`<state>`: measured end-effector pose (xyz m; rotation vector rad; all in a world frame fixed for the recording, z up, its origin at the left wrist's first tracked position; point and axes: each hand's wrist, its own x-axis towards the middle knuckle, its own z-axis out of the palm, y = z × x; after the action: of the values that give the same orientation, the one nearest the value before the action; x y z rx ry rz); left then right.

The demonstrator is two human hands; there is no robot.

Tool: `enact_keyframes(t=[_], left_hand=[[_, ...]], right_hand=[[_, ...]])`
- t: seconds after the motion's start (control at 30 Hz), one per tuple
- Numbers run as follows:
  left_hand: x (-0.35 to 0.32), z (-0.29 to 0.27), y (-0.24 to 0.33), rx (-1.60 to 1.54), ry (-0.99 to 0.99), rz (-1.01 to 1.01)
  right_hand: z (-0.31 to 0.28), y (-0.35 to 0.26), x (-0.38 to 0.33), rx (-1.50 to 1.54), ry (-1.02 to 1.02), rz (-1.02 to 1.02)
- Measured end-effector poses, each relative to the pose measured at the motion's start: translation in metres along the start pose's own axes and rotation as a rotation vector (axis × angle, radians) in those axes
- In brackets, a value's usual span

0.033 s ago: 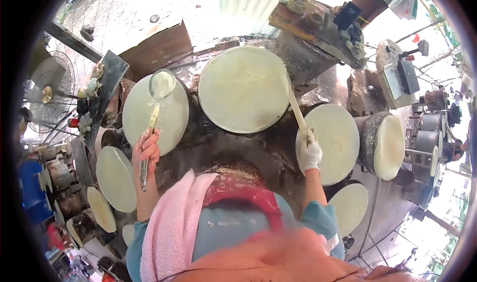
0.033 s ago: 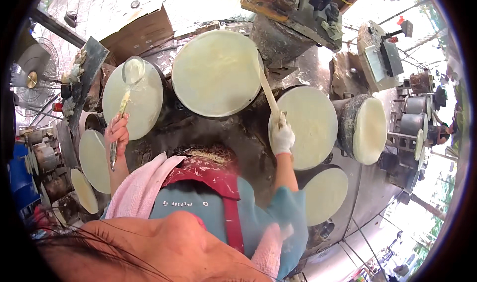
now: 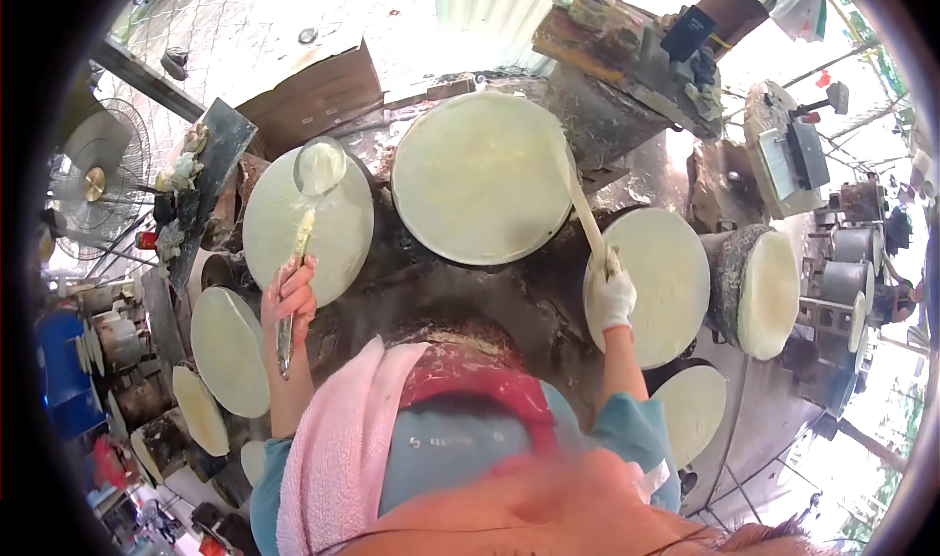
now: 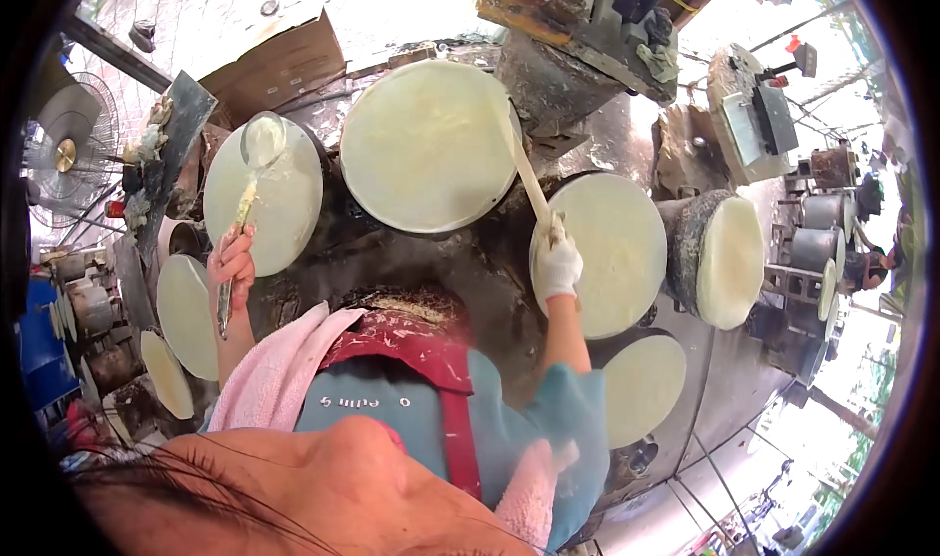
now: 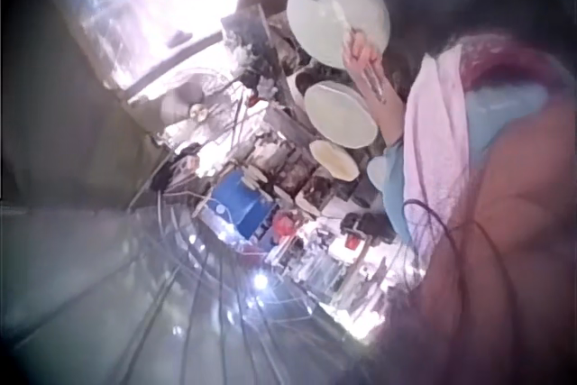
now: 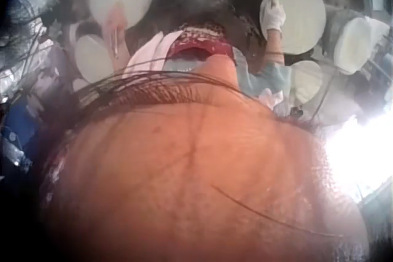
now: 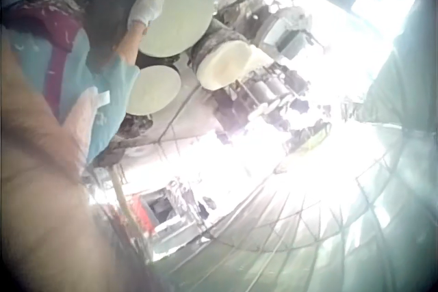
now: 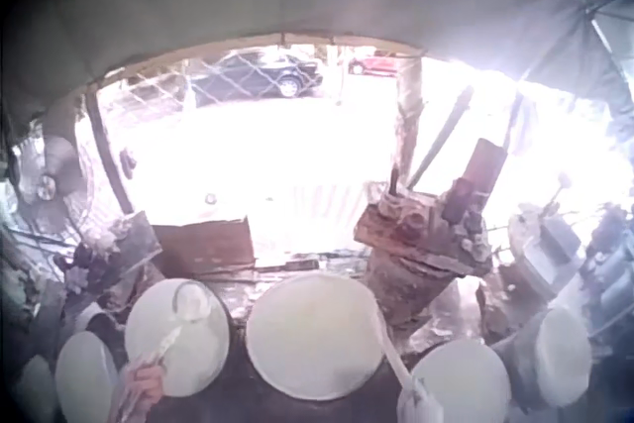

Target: The person pours liquid batter onto heated circular plates using a ladle and spreads it into thin circles with a wooden stick before flipping and removing the cooked wraps one by one.

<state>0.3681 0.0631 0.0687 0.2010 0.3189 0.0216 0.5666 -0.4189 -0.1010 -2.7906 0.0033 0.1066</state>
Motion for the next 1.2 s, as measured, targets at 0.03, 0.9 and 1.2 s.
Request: enact_keyframes(t=[0.03,0.9,1.2], left_hand=[[-0.001,0.000,-0.001,0.003,0.005,0.008],[0.074,-0.042,0.070,0.165,0.075,-0.091],[0.097,-0.014,-0.020,0.223,-0.020,-0.184]], right_hand=[[-0.003,-0.011,0.021,0.060,-0.049,-0.028],[-0.139,-0.186,0.090,0.673,-0.011,-0.298],[-0.351,0.034,0.066,0.410,0.136,0.070]])
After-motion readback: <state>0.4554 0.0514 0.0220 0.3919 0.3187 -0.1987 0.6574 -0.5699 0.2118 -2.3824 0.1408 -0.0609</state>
